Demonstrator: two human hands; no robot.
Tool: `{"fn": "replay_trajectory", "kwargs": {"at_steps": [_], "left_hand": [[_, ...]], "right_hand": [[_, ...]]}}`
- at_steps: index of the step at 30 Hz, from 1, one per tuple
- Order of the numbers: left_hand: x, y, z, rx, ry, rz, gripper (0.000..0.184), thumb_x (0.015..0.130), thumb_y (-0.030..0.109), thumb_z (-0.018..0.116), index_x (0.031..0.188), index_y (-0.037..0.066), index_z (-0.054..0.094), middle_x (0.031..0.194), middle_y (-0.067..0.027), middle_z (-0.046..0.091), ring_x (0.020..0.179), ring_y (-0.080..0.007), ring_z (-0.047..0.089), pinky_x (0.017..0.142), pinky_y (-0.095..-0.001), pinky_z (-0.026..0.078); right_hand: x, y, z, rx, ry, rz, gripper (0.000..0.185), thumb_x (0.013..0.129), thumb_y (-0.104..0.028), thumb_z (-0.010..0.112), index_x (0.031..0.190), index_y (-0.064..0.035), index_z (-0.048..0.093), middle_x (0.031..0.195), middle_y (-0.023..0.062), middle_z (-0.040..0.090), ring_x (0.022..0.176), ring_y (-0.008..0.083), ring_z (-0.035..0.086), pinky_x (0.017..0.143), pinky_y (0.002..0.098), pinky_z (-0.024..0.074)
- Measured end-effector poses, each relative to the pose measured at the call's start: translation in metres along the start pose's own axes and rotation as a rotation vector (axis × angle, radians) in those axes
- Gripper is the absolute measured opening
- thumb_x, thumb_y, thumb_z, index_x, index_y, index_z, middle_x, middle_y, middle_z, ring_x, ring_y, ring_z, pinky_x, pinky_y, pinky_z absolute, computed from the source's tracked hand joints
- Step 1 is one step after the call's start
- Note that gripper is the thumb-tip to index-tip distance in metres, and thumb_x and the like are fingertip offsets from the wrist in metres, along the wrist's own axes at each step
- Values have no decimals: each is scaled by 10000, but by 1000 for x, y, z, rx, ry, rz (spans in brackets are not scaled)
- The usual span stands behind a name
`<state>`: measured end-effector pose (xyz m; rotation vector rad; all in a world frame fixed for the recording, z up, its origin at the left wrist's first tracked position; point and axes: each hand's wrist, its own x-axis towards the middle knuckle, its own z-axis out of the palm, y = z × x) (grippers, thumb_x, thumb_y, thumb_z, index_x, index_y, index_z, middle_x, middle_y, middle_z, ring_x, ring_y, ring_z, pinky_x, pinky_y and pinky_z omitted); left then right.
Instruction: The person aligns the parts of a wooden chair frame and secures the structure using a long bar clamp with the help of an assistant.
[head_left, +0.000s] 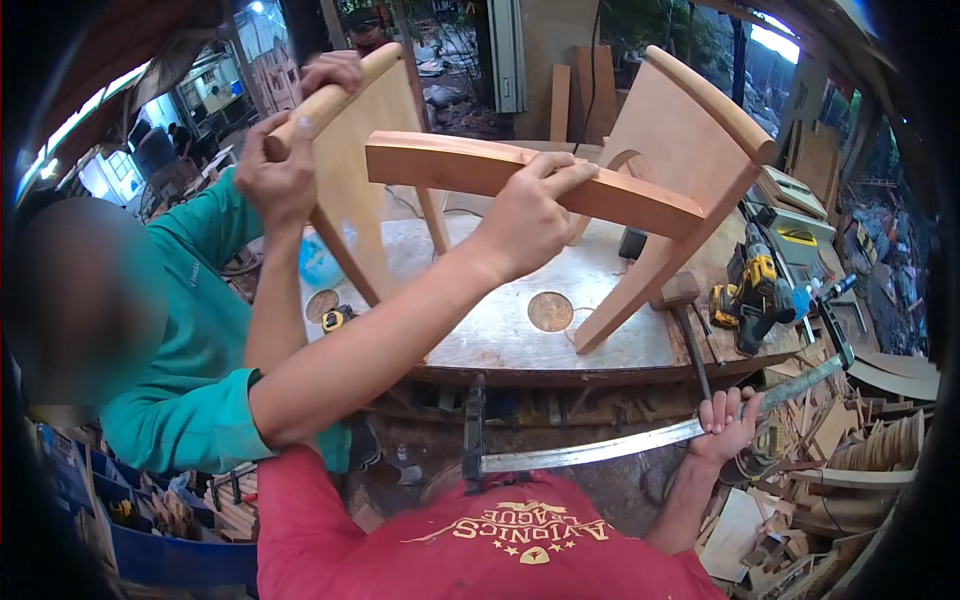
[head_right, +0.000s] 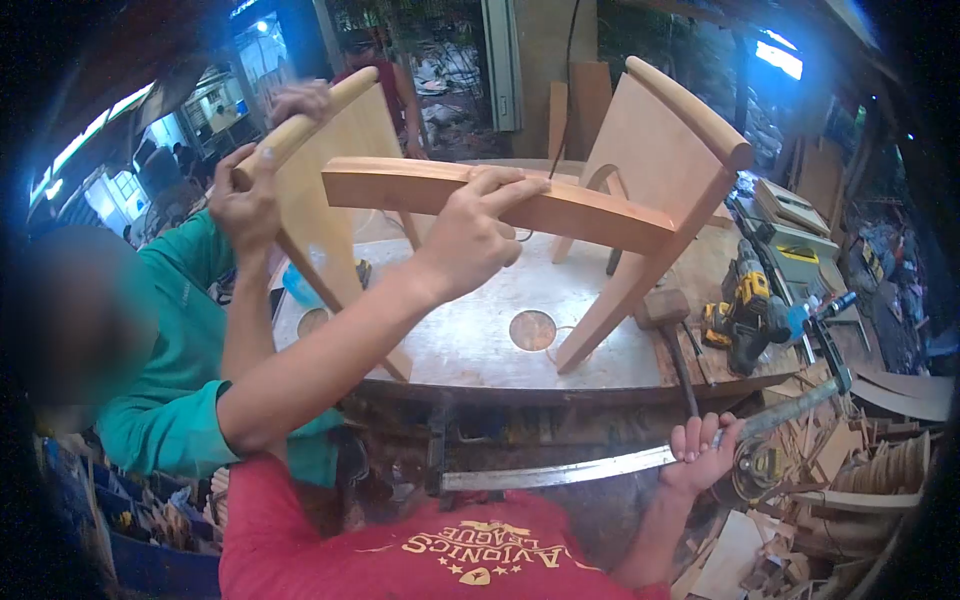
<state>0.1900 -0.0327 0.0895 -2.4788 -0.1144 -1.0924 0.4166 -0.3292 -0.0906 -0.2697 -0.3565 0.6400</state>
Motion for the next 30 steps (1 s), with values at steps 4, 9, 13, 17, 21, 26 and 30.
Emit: {"fn": "replay_trajectory", "kwargs": {"at_steps": [4, 9, 13, 17, 21, 26, 30], "left_hand": [[4, -1, -1, -45, 14, -20, 73, 535, 177, 700, 527, 105, 687, 1245, -106, 644, 1181, -300, 553, 990, -389, 473], [7, -8, -11, -128, -55, 4, 64, 573, 186, 693, 524, 146, 697, 1230, -91, 663, 1222, -291, 544, 984, -378, 471], [0, -12, -16, -150, -81, -60, 102, 609, 187, 685, 517, 144, 680, 1244, -74, 660, 1239, -278, 539, 983, -386, 472], [-15, -16, -22, -128, -115, -61, 148, 650, 159, 652, 502, 155, 643, 1274, -80, 646, 1251, -264, 549, 988, -372, 477], [-20, -23, -28, -172, -140, -74, 98, 603, 193, 641, 518, 160, 677, 1245, -87, 663, 1215, -286, 578, 995, -391, 471], [-36, -24, -28, -183, -83, -102, 67, 537, 193, 638, 507, 133, 645, 1265, -108, 648, 1215, -307, 584, 977, -417, 490], [-42, -22, -33, -200, -72, -133, 97, 539, 220, 669, 518, 126, 656, 1268, -110, 642, 1223, -343, 563, 972, -438, 485]], "right_hand": [[15, 24, 21, 34, -45, 41, 420, 1067, -396, 312, 980, -72, 565, 568, -16, 291, 399, 90, 262, 334, 241, 274], [12, 58, 59, 100, -65, 79, 426, 1064, -420, 305, 955, -88, 550, 561, -22, 286, 383, 88, 257, 320, 233, 255], [14, 80, 68, 132, -62, 125, 434, 1048, -473, 322, 912, -131, 551, 540, -33, 276, 384, 86, 237, 329, 245, 258], [15, 105, 73, 267, 43, 132, 431, 1032, -506, 351, 859, -150, 520, 514, -37, 252, 380, 95, 206, 360, 258, 228], [15, 141, 91, 328, -71, 102, 453, 1013, -536, 375, 813, -152, 509, 486, -33, 261, 370, 98, 235, 360, 268, 238], [23, 183, 110, 466, -189, 51, 475, 1024, -536, 337, 789, -150, 484, 489, -49, 219, 368, 82, 208, 355, 258, 249], [28, 207, 140, 492, -205, 27, 470, 1025, -521, 350, 782, -135, 462, 465, -39, 216, 350, 76, 192, 347, 235, 228]]}}
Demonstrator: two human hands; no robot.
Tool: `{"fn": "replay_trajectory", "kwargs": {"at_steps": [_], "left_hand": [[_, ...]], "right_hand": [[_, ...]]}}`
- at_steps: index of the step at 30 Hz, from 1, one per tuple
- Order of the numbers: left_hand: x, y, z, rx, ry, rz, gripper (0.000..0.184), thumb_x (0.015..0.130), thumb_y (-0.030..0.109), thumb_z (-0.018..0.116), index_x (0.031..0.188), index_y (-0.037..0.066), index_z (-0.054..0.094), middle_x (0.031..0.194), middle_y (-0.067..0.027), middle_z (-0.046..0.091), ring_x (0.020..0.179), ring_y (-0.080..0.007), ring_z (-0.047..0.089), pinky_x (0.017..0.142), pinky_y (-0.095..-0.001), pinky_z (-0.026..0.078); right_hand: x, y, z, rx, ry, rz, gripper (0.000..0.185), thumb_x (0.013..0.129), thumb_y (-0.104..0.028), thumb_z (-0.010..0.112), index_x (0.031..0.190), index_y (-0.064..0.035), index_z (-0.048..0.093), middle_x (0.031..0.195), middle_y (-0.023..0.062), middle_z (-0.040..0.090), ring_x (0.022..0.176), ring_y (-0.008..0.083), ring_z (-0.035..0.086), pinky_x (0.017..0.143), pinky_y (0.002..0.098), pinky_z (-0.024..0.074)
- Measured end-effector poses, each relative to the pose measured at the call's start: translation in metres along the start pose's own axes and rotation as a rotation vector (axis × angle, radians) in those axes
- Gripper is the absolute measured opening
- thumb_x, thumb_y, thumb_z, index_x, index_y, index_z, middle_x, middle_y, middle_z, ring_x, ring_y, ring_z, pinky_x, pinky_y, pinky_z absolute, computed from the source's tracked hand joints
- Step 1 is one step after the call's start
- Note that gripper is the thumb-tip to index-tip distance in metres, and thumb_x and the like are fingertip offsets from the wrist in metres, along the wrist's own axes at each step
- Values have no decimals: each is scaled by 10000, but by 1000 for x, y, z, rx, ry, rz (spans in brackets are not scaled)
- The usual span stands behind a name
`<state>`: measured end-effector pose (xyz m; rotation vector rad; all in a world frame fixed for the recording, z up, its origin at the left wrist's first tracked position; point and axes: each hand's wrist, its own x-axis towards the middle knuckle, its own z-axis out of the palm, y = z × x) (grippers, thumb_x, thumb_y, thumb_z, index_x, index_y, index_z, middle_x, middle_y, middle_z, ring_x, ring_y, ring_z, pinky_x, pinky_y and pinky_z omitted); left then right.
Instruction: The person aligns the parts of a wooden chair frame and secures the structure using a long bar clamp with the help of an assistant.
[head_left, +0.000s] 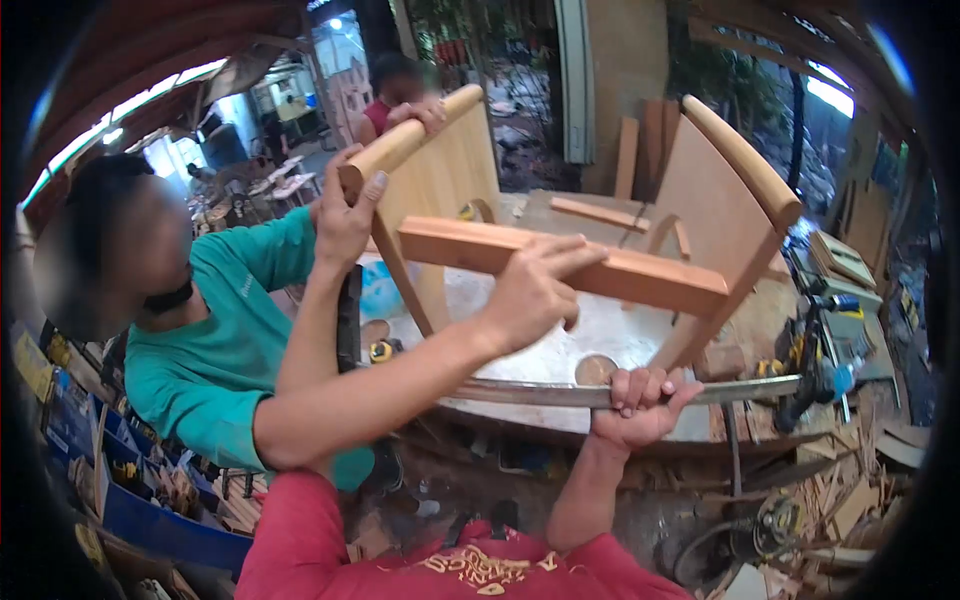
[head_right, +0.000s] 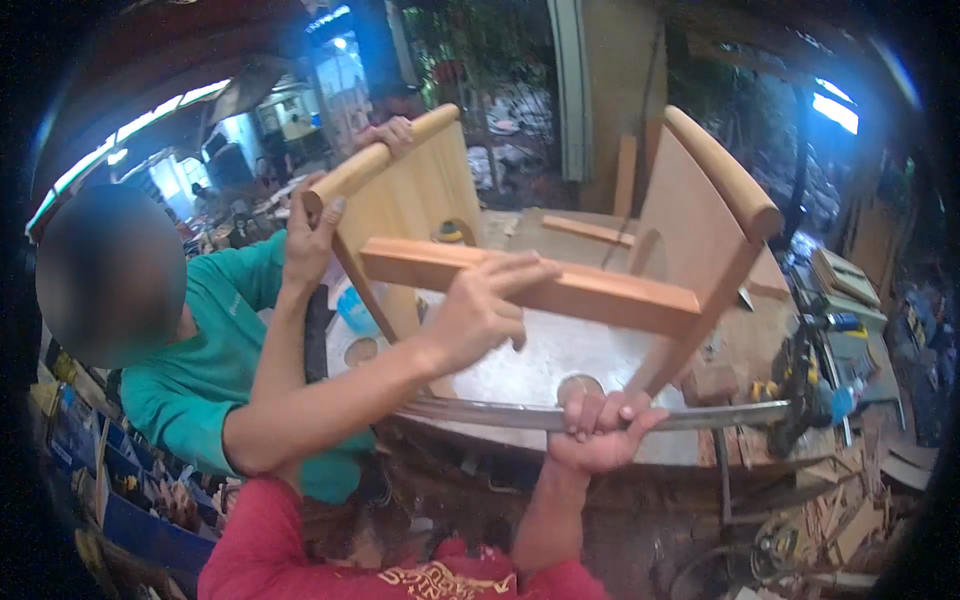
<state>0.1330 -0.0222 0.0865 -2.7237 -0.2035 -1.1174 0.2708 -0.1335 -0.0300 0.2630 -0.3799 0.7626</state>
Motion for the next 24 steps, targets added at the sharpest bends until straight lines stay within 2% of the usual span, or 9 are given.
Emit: {"fn": "replay_trajectory", "kwargs": {"at_steps": [2, 3, 6, 14, 18, 24], "left_hand": [[-1, -2, 4, -28, 21, -17, 103, 545, 216, 674, 521, 117, 658, 1270, -110, 640, 1217, -343, 561, 970, -446, 484], [-2, -2, 6, -39, 33, -25, 105, 548, 212, 675, 522, 112, 658, 1270, -109, 639, 1213, -343, 561, 969, -448, 484], [-6, -5, 9, -64, 70, -35, 104, 555, 205, 675, 527, 106, 660, 1268, -106, 640, 1204, -340, 562, 962, -442, 485], [-9, -17, -4, -103, -9, -84, 69, 557, 181, 687, 520, 124, 696, 1252, -70, 648, 1184, -330, 545, 970, -402, 473], [-11, -21, -9, -128, -47, -86, 98, 569, 197, 684, 511, 118, 680, 1257, -51, 654, 1196, -355, 549, 947, -418, 486], [-9, -25, -17, -178, -159, -106, 113, 565, 208, 671, 514, 107, 675, 1279, -68, 644, 1203, -358, 553, 926, -392, 501]], "right_hand": [[7, 13, -2, 39, -37, 10, 472, 1024, -526, 342, 778, -138, 450, 462, -41, 229, 349, 75, 191, 342, 233, 230], [10, 19, -7, 84, -169, 36, 481, 1035, -519, 318, 810, -113, 441, 516, -37, 227, 396, 89, 208, 380, 249, 236], [10, 32, -12, 20, -84, 3, 481, 1014, -552, 339, 778, -141, 423, 461, -46, 223, 351, 73, 189, 335, 236, 231], [21, 42, -27, -15, -258, -48, 494, 1012, -572, 319, 838, -130, 453, 496, -32, 274, 391, 97, 216, 380, 250, 249], [28, 42, -30, -2, -247, -78, 494, 1014, -567, 323, 827, -128, 451, 499, -22, 280, 395, 104, 226, 384, 259, 258], [29, 42, -32, 63, -188, -41, 518, 1023, -542, 330, 759, -110, 438, 468, -5, 299, 368, 107, 236, 367, 256, 264]]}}
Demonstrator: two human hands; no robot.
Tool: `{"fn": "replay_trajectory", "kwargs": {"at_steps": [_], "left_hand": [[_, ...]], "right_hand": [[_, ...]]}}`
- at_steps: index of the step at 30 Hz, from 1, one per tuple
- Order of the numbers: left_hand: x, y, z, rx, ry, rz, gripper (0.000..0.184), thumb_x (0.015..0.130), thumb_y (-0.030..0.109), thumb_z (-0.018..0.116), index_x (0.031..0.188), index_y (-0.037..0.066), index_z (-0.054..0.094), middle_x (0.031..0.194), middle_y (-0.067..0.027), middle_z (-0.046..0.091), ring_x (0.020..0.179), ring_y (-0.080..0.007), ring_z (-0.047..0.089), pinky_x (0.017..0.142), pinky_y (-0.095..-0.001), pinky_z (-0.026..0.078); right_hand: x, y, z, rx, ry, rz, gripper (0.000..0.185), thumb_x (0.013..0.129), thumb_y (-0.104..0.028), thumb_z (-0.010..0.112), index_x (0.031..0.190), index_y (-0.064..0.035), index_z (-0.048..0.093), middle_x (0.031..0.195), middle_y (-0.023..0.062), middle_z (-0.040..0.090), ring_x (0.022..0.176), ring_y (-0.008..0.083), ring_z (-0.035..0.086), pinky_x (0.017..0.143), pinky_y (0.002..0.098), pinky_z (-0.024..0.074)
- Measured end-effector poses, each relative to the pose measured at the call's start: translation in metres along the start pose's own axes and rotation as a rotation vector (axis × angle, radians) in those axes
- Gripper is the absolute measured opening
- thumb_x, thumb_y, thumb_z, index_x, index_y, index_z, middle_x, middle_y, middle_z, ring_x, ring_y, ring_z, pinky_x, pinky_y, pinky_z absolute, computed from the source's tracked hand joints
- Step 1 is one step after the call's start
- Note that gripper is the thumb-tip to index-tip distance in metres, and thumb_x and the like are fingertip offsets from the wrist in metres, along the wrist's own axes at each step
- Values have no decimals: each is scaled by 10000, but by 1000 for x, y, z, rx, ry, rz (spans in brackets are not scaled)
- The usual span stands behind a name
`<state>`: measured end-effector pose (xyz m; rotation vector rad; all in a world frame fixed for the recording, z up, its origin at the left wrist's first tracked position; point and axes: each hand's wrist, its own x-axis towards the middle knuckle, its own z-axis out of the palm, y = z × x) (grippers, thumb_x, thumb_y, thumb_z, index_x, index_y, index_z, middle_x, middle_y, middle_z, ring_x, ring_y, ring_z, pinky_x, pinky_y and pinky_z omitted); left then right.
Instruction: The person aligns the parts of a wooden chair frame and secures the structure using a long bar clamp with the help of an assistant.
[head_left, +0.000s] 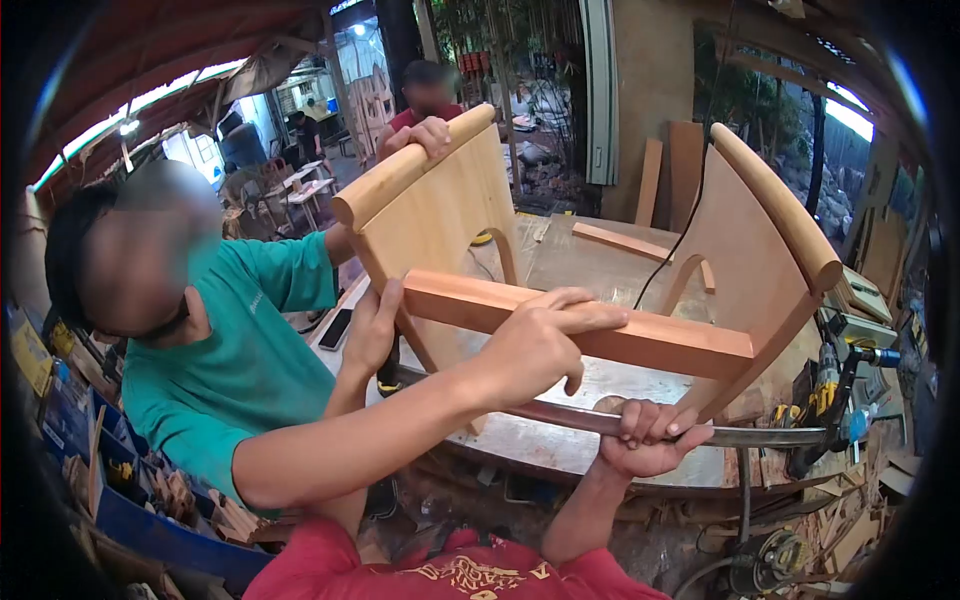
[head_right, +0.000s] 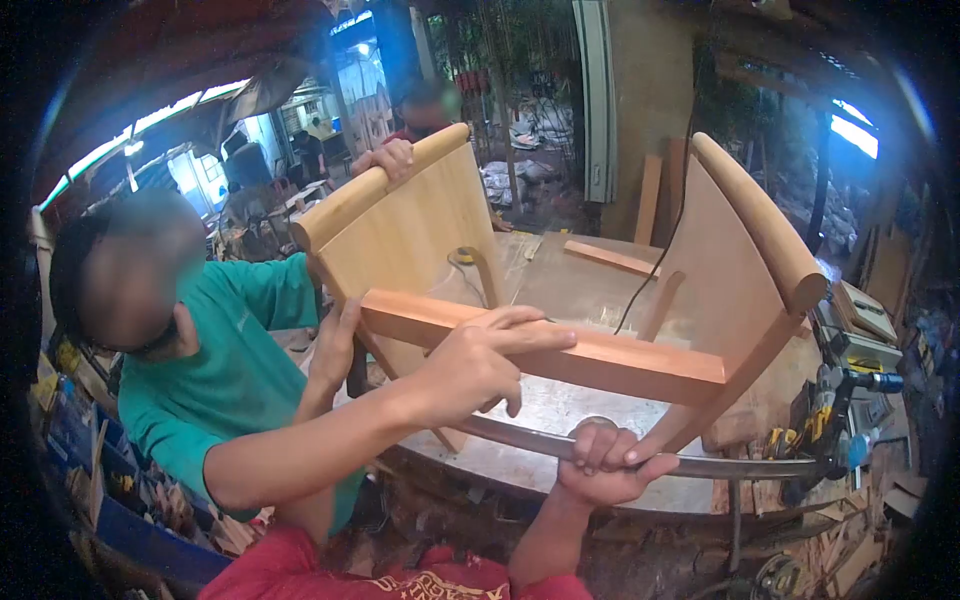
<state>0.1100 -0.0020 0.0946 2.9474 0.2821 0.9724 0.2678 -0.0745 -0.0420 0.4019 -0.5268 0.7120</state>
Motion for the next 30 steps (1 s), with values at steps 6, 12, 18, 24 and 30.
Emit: {"fn": "replay_trajectory", "kwargs": {"at_steps": [6, 12, 18, 24, 30], "left_hand": [[1, 5, -4, 24, -36, -7, 177, 621, 242, 629, 529, 91, 646, 1297, -72, 632, 1234, -376, 548, 968, -423, 489], [4, -2, -16, 37, -170, -8, 175, 722, 235, 600, 632, 108, 680, 1322, -54, 611, 1274, -297, 502, 1081, -438, 395], [20, 18, -36, -349, -322, -409, 211, 811, 210, 550, 821, 44, 679, 1375, -76, 565, 1355, -239, 419, 1150, -385, 334], [-4, 2, -60, -5, -282, -103, 274, 810, 135, 568, 1073, 110, 641, 1337, -64, 567, 1391, -295, 372, 1163, -413, 319], [-12, -5, -74, -41, -356, -490, 291, 942, 187, 506, 1207, 139, 616, 1399, -61, 518, 1337, -225, 437, 1131, -374, 315]], "right_hand": [[-2, -20, -16, -149, 56, 197, 526, 1036, -512, 306, 773, -94, 488, 463, 10, 341, 440, 141, 351, 480, 311, 379], [-17, -49, -22, -615, 249, 492, 472, 1055, -422, 322, 922, -51, 582, 723, 107, 589, 765, 242, 567, 810, 445, 486], [-22, -78, -40, -774, 342, 847, 367, 963, -245, 600, 1185, 47, 611, 946, 147, 685, 807, 226, 673, 627, 345, 560], [-14, -110, -28, -884, 408, 839, 431, 918, -184, 652, 1282, 28, 560, 919, 122, 690, 706, 198, 682, 591, 308, 575], [-17, -158, -46, -923, 564, 446, 475, 964, -335, 552, 1296, 3, 521, 847, 68, 641, 745, 186, 621, 658, 340, 534]]}}
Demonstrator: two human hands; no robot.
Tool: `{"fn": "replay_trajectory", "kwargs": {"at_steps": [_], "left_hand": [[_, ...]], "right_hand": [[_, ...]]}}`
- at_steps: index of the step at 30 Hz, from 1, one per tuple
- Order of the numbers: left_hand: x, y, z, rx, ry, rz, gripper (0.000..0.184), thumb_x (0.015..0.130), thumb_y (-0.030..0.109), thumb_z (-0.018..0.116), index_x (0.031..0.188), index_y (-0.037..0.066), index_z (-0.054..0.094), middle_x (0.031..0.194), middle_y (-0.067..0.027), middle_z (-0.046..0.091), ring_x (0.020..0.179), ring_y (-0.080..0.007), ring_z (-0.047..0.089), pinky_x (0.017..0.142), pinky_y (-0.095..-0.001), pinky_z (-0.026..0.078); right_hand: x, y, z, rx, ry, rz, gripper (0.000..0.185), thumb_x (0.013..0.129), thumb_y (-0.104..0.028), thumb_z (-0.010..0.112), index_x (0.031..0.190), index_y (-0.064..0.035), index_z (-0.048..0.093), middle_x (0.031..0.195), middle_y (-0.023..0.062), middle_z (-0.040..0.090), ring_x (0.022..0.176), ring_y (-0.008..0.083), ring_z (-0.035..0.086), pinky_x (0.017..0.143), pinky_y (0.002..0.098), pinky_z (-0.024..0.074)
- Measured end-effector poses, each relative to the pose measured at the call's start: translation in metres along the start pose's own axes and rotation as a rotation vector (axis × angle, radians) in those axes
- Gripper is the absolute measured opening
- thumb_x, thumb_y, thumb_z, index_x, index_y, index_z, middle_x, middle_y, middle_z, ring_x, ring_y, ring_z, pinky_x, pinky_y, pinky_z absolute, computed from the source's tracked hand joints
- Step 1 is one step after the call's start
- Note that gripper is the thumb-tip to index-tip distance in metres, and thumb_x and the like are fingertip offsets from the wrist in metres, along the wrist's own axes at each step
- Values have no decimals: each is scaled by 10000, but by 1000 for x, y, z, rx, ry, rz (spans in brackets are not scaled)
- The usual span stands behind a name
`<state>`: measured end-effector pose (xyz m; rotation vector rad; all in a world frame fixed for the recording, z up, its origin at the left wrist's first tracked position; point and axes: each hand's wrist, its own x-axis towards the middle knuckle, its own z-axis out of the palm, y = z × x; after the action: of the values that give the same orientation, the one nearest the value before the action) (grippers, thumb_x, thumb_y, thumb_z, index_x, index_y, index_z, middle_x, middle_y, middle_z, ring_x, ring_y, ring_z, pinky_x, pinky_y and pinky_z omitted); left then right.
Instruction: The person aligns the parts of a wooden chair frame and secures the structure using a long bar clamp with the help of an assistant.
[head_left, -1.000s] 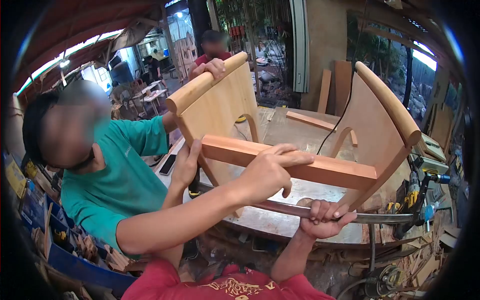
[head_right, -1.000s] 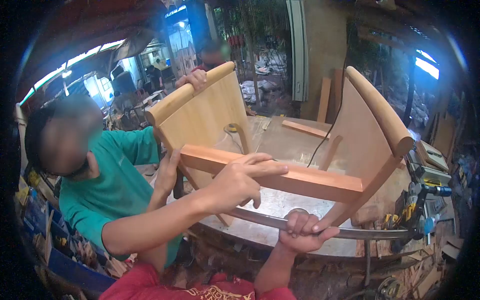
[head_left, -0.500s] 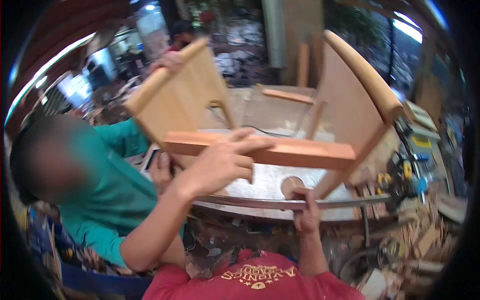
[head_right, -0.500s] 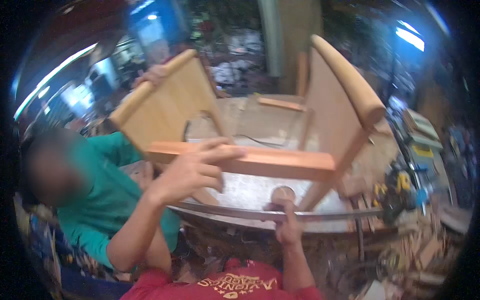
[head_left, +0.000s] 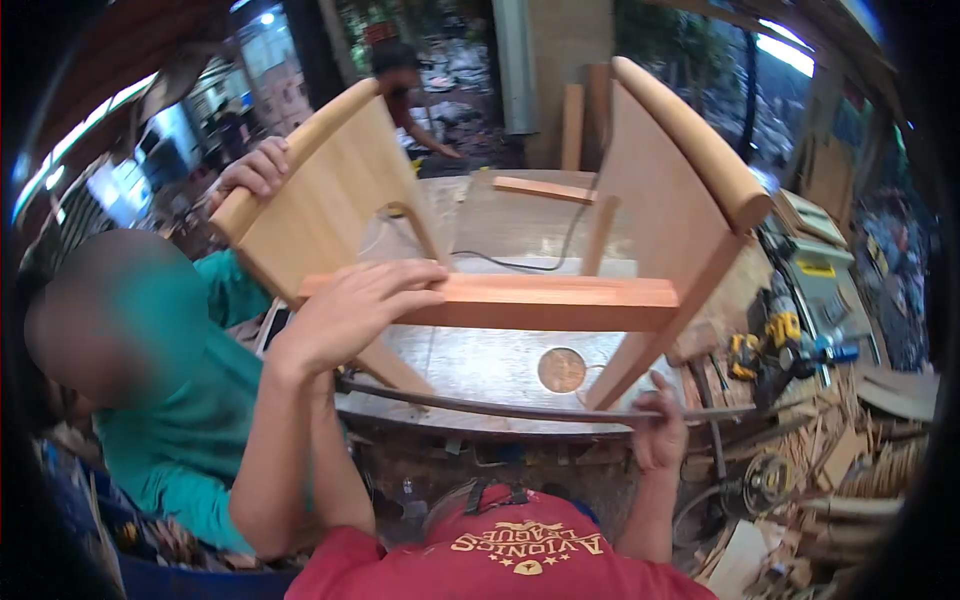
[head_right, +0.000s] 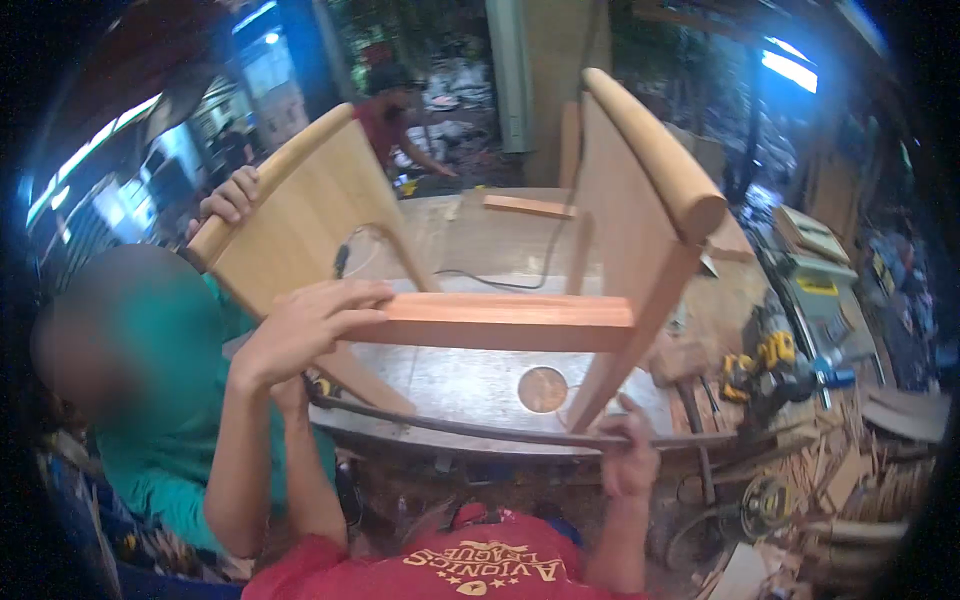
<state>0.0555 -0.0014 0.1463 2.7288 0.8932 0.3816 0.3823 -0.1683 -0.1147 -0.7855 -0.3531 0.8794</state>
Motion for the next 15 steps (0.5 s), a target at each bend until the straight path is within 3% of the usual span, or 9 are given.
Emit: {"fn": "replay_trajectory", "kwargs": {"at_steps": [2, 4, 5, 8, 15], "left_hand": [[-3, -11, 4, 156, -17, 56, 294, 968, 195, 482, 1224, 137, 613, 1415, -57, 507, 1325, -211, 446, 1109, -350, 328], [-5, -24, 13, 382, 92, 248, 299, 956, 178, 482, 1220, 143, 618, 1397, -55, 520, 1285, -201, 481, 1055, -348, 382], [-7, -28, 15, 497, 137, 343, 303, 949, 170, 481, 1218, 145, 620, 1388, -54, 526, 1265, -196, 499, 1028, -347, 409], [-6, -27, 11, 472, 14, 278, 369, 918, 136, 463, 1271, 167, 567, 1406, -50, 514, 1301, -221, 476, 1050, -361, 397], [8, -16, 15, 501, -42, 119, 405, 910, 104, 458, 1288, 208, 561, 1307, -32, 585, 1132, -230, 603, 874, -382, 487]], "right_hand": [[-10, -15, 7, -15, -4, -61, 411, 992, -297, 520, 1295, -21, 532, 803, 47, 607, 779, 169, 584, 710, 312, 493], [-21, -24, 18, 81, -108, -83, 403, 1027, -347, 462, 1272, -44, 565, 797, 44, 599, 751, 160, 560, 696, 307, 485], [-23, -24, 22, 128, -151, -124, 472, 1034, -438, 412, 1251, -58, 589, 784, 50, 586, 733, 171, 542, 699, 314, 481], [-15, -34, 32, 57, -299, -241, 527, 1032, -507, 345, 1148, -75, 624, 676, 88, 575, 704, 221, 538, 631, 340, 466], [-20, -52, 84, 139, -327, -266, 515, 1033, -517, 328, 934, -87, 593, 651, 90, 559, 688, 240, 518, 662, 355, 438]]}}
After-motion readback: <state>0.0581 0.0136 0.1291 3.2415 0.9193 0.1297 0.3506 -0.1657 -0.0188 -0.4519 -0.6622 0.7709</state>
